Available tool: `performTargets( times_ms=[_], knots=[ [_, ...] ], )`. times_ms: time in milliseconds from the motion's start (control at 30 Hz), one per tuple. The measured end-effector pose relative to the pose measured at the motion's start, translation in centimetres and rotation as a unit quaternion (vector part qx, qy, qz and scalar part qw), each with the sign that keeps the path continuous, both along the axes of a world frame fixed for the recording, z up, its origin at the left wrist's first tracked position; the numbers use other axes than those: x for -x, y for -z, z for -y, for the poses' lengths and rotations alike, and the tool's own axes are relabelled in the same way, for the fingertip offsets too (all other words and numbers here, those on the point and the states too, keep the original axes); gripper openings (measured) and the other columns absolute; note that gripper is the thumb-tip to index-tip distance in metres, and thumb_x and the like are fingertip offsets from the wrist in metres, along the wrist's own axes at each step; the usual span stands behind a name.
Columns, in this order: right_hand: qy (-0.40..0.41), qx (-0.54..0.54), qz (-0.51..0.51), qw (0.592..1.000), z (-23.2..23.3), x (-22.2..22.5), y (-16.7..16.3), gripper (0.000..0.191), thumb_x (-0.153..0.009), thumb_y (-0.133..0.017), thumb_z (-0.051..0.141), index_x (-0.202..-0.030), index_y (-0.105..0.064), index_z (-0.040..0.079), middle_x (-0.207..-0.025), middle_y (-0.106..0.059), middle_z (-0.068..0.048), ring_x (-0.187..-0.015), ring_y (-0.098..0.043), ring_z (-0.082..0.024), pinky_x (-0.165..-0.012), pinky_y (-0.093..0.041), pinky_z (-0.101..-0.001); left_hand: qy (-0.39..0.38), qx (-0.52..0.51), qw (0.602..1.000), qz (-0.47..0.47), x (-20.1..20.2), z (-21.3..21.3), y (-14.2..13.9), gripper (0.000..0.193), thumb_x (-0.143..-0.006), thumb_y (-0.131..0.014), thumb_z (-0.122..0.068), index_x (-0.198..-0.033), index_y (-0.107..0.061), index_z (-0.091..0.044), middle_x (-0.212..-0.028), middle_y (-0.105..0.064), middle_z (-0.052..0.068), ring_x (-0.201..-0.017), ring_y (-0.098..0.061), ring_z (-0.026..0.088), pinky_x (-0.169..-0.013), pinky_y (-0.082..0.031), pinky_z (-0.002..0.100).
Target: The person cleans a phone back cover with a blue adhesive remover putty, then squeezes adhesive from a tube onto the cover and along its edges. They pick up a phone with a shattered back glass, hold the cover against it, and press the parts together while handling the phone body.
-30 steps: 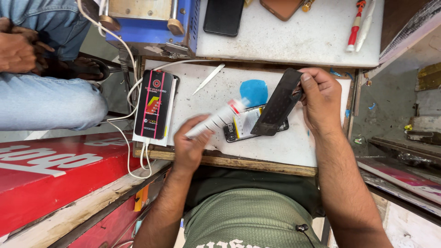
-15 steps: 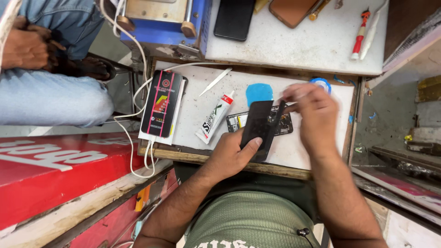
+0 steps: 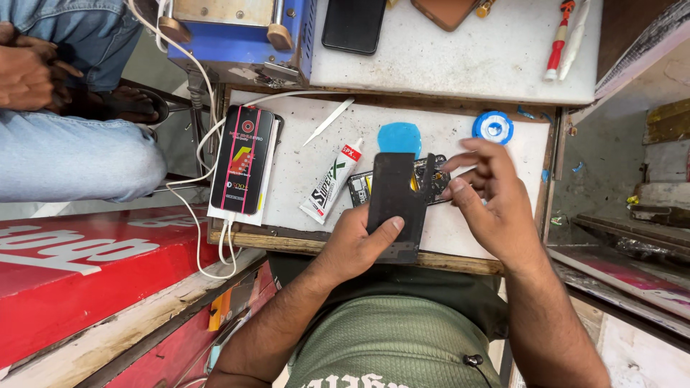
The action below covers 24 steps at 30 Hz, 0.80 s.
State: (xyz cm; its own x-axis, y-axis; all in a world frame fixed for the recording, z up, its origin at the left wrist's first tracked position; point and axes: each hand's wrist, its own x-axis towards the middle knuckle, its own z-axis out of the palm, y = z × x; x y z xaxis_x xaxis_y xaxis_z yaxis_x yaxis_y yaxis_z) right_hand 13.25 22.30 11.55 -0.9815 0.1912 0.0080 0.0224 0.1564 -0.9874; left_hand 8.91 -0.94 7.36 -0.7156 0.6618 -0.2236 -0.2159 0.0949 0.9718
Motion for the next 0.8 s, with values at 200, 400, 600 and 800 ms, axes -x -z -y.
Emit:
performTargets(
  times_ms=[200, 400, 600, 800],
  knots=[
    [-0.011, -0.035, 0.041, 0.998, 1.0, 0.4, 0.8, 0.011, -0.106, -0.054, 0.013, -0.104, -0.060, 0.004, -0.082, -0.066, -0.003, -0.067, -0.059, -0.009, -0.057, -0.050, -0.0235, 0.038, 0.049, 0.997, -0.053, -0.9, -0.4, -1.2, 0.029, -0.101, -0.064, -0.024, -0.117, -0.069, 0.000, -0.096, -0.078, 0.008, -0.090, -0.073, 0.013, -0.082, -0.059, 0.031],
    [0.041, -0.015, -0.027, 0.999, 1.8, -0.5, 3.9, 0.037, -0.117, -0.045, 0.027, -0.090, -0.056, 0.003, -0.076, -0.062, -0.003, -0.068, -0.061, -0.009, -0.060, -0.050, -0.0235, 0.080, 0.053, 0.992, -0.083, -1.5, -0.1, -1.6, 0.028, -0.103, -0.061, -0.027, -0.114, -0.066, -0.003, -0.091, -0.075, 0.009, -0.086, -0.074, 0.015, -0.080, -0.060, 0.033],
    [0.052, 0.052, 0.003, 0.997, 0.3, -0.4, 4.2, 0.047, -0.116, -0.035, 0.034, -0.094, -0.062, 0.003, -0.078, -0.067, -0.004, -0.071, -0.064, -0.010, -0.064, -0.052, -0.0237, 0.069, 0.073, 0.992, -0.083, -1.9, -0.7, -1.2, 0.029, -0.101, -0.062, -0.027, -0.114, -0.067, -0.002, -0.090, -0.076, 0.010, -0.085, -0.075, 0.017, -0.078, -0.060, 0.034],
    [-0.015, 0.051, 0.012, 0.999, 0.0, -0.3, 3.3, 0.023, -0.108, -0.050, 0.023, -0.109, -0.059, 0.002, -0.092, -0.067, -0.005, -0.074, -0.060, -0.011, -0.063, -0.052, -0.0240, 0.046, 0.059, 0.995, -0.060, -1.3, -0.7, -1.0, 0.029, -0.101, -0.061, -0.026, -0.113, -0.067, 0.000, -0.091, -0.077, 0.011, -0.087, -0.076, 0.021, -0.079, -0.061, 0.034]
  ],
)
